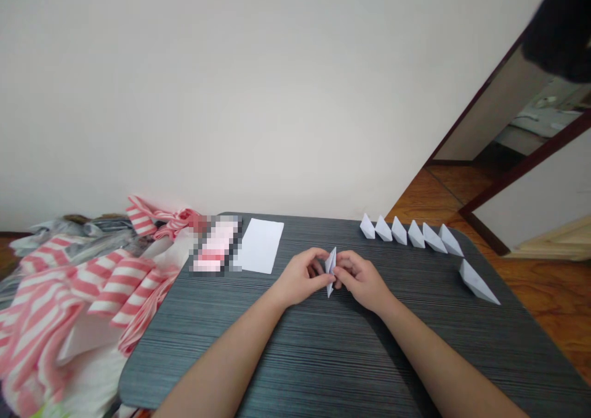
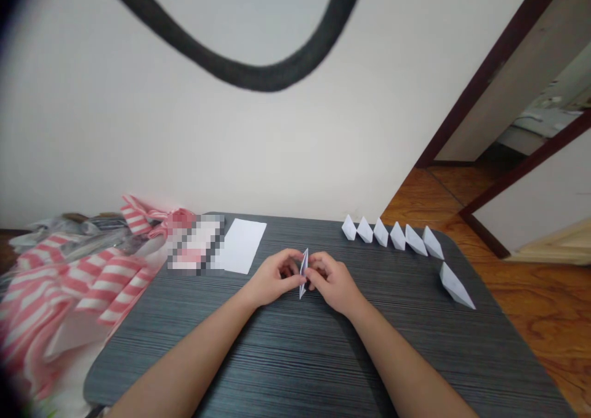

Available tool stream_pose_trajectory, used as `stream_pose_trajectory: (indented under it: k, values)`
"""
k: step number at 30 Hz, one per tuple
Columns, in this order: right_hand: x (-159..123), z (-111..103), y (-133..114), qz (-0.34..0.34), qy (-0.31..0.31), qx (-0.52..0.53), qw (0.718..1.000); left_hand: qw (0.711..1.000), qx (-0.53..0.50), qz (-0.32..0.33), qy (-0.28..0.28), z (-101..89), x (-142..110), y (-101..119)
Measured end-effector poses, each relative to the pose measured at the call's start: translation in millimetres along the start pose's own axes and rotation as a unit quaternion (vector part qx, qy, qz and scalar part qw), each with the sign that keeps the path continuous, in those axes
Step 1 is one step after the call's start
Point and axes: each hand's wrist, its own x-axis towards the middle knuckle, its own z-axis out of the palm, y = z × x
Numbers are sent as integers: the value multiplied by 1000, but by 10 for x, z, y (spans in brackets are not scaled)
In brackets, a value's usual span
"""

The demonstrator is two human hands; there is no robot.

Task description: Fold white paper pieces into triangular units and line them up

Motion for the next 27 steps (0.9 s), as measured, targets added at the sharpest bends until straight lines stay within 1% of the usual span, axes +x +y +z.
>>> stream_pose_trajectory:
  k: [3,6,8,13,17,20,23,27]
  values:
    - [-1,14,-50,-14,12,-62,998,1000,-20,-5,22,10,9,-24]
    - [0,36,-84,-31,17,-122,992,999,-39,1,22,21,10,-35]
    - [1,49,-86,-36,24,-140,989,999,-50,2,20,21,7,-31]
    - [6,39,-44,-17,30,-124,992,996,-90,-4,15,-5,2,-14]
    - [8,2,-10,-21,19,-95,995,984,-175,12,14,-22,16,-19]
    - [5,-26,8,-47,19,-78,996,971,-238,11,17,-21,31,-38]
    - [2,-50,23,-89,22,-79,993,956,-293,-3,20,-21,41,-64]
    - [11,-64,39,-135,21,-90,986,945,-324,-48,27,-25,51,-92]
